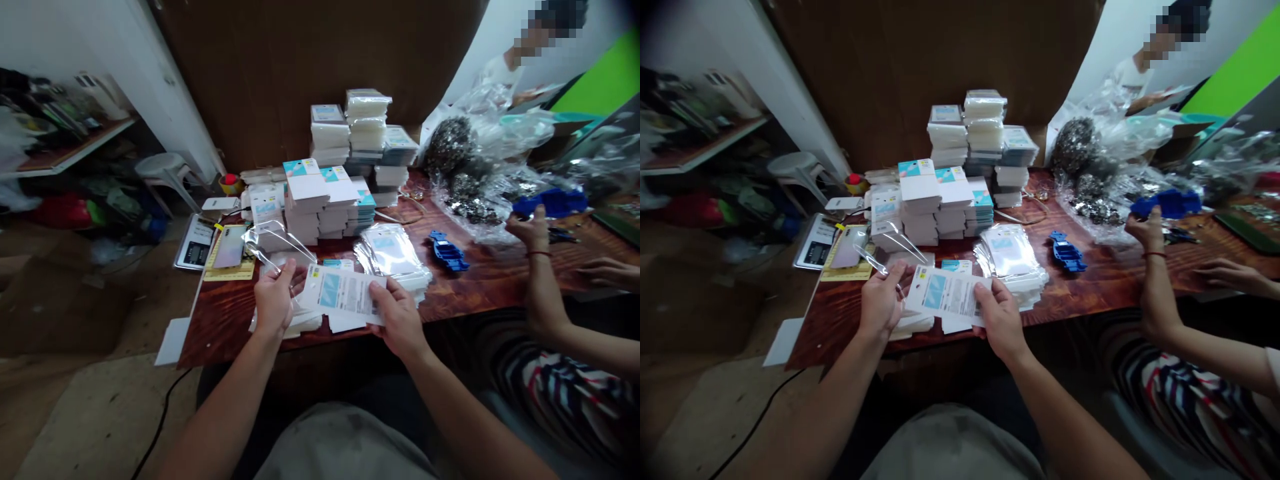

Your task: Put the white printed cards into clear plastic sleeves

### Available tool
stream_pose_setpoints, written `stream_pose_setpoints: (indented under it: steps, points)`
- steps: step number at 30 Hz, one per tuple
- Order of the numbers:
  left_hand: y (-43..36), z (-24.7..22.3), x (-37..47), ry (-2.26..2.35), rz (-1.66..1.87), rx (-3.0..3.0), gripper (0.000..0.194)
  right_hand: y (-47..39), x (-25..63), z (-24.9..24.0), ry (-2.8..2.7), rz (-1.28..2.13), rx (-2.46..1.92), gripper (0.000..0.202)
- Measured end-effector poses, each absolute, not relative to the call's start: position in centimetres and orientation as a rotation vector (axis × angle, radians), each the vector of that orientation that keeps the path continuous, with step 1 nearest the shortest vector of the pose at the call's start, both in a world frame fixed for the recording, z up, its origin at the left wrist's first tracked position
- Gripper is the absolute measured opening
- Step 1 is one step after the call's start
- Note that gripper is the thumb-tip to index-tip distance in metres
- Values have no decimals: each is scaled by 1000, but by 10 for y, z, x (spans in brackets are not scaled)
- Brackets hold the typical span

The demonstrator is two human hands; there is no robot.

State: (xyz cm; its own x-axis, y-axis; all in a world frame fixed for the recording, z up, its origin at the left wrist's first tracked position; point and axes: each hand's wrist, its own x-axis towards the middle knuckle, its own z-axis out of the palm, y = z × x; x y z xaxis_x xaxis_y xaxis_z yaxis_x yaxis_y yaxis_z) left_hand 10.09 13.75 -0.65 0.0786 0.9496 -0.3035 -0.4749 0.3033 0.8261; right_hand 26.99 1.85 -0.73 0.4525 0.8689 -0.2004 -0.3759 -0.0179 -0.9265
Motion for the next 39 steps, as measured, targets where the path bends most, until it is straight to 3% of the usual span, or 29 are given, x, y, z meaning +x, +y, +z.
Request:
stream_pose_setpoints:
  steps: [8, 18, 27, 34, 39]
  points:
    - [129, -11, 107, 937, 1103, 569, 32, 16, 274, -18, -713, 837, -1437, 32]
    - [98, -6, 126, 905, 981, 636, 40, 36, 240, -34, -665, 530, -1377, 32]
    - [107, 2, 113, 843, 983, 659, 36, 34, 266, -26, -1070, 969, -1207, 26]
    - [93, 8, 114, 889, 592, 893, 39, 35, 258, -31, -722, 806, -1337, 47]
    - [97, 11, 122, 805, 326, 1183, 38, 26, 286, -10, -741, 1109, -1309, 48]
